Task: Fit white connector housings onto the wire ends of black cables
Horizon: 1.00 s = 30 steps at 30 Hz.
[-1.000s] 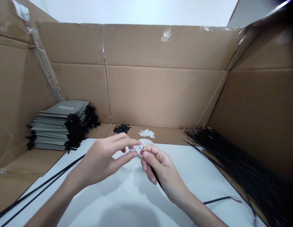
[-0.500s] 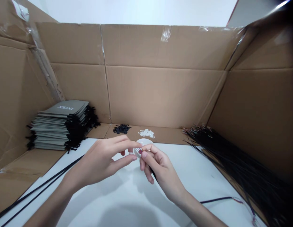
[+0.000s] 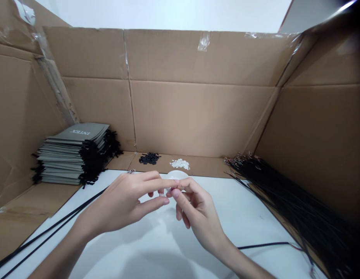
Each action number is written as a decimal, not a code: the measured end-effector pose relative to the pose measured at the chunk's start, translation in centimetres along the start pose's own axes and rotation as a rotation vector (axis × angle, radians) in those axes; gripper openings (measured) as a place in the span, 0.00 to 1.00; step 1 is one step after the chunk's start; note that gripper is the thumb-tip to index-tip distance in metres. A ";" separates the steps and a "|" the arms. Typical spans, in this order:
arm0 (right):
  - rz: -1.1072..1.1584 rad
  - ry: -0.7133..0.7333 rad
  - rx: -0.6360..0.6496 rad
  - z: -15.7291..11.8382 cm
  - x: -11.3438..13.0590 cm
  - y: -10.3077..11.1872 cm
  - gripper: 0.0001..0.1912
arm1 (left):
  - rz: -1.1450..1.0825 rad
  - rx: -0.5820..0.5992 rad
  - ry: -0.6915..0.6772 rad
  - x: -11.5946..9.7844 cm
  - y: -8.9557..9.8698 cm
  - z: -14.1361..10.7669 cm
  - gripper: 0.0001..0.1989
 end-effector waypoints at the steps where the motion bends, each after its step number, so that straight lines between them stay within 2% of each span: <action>1: 0.001 -0.007 -0.007 0.0 -0.1 0.1 0.13 | -0.030 -0.010 0.016 0.2 0.1 0.0 0.17; 4: 0.015 -0.026 -0.024 0.0 -0.4 0.2 0.14 | -0.148 -0.086 0.077 0.9 0.9 0.4 0.15; 8: 0.037 -0.032 -0.038 0.0 -0.5 0.3 0.14 | -0.323 -0.273 0.178 1.9 2.2 0.7 0.08; 10: 0.041 -0.040 -0.041 0.1 -0.6 0.2 0.14 | -0.389 -0.308 0.212 2.1 2.1 0.8 0.06; 17: 0.101 -0.045 -0.042 0.4 -0.4 0.2 0.14 | -0.482 -0.274 0.307 2.2 -0.2 0.7 0.04; 24: 0.174 -0.053 -0.114 0.6 -0.3 0.8 0.13 | -0.641 -0.295 0.439 3.7 -1.8 0.4 0.01; 28: 0.192 0.029 -0.188 0.4 0.2 1.6 0.10 | -0.711 -0.262 0.499 4.1 -2.9 0.3 0.02; 30: 0.198 0.060 -0.183 0.2 0.3 1.7 0.10 | -0.745 -0.234 0.535 4.2 -3.5 0.3 0.02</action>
Point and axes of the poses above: each hand's wrist, its own z-axis towards the middle knuckle, its own y-axis out of the back of the hand, x = y × z, the point moved 10 cm from there along z, towards the middle knuckle, and after that the axes turned 13 degrees about -x, right-handed, at the moved point
